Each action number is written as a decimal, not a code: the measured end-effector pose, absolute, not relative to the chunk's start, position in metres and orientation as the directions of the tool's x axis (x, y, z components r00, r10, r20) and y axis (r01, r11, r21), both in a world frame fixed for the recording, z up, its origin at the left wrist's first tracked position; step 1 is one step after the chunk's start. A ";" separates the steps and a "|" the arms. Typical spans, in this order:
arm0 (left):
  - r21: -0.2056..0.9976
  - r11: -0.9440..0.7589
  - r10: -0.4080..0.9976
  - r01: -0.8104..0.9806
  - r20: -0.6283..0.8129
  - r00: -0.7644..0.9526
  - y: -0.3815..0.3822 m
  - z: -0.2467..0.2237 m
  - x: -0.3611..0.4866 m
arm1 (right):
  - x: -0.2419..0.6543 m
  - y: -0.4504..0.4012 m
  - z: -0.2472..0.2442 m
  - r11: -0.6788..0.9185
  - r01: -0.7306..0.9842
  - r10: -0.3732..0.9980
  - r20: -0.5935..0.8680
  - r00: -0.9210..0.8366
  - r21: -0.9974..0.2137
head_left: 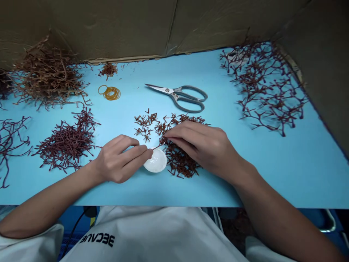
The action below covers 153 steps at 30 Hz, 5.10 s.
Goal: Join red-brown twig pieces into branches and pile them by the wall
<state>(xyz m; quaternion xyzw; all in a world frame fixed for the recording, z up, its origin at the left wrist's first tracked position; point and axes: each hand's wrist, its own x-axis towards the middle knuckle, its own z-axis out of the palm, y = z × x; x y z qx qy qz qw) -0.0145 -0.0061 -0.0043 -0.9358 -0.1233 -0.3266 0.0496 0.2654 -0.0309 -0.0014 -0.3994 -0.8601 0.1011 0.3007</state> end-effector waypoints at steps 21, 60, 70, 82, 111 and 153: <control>0.015 -0.964 0.214 0.264 0.630 0.747 -0.008 -0.010 -0.011 | 0.262 -0.034 0.003 0.656 0.694 0.712 0.549 -0.438 -0.298; 0.489 -0.810 0.577 0.323 0.564 0.591 -0.001 -0.007 -0.014 | 0.263 -0.038 0.007 0.680 0.643 0.700 0.574 -0.426 -0.352; 0.453 -0.834 0.544 0.314 0.583 0.604 0.002 -0.004 -0.022 | 0.263 -0.037 0.005 0.675 0.594 0.737 0.397 -0.547 -0.436; 0.146 -0.968 0.251 0.204 0.521 0.816 -0.003 0.012 -0.025 | 0.267 -0.036 -0.002 0.677 0.639 0.735 0.378 -0.564 -0.364; -0.042 -0.994 0.055 0.097 0.576 0.815 -0.003 0.005 -0.013 | 0.260 -0.040 -0.002 0.684 0.723 0.696 0.388 -0.604 -0.100; -0.019 -0.985 0.128 0.172 0.590 0.798 -0.002 0.010 -0.022 | 0.259 -0.031 -0.008 0.712 0.681 0.654 0.513 -0.556 -0.170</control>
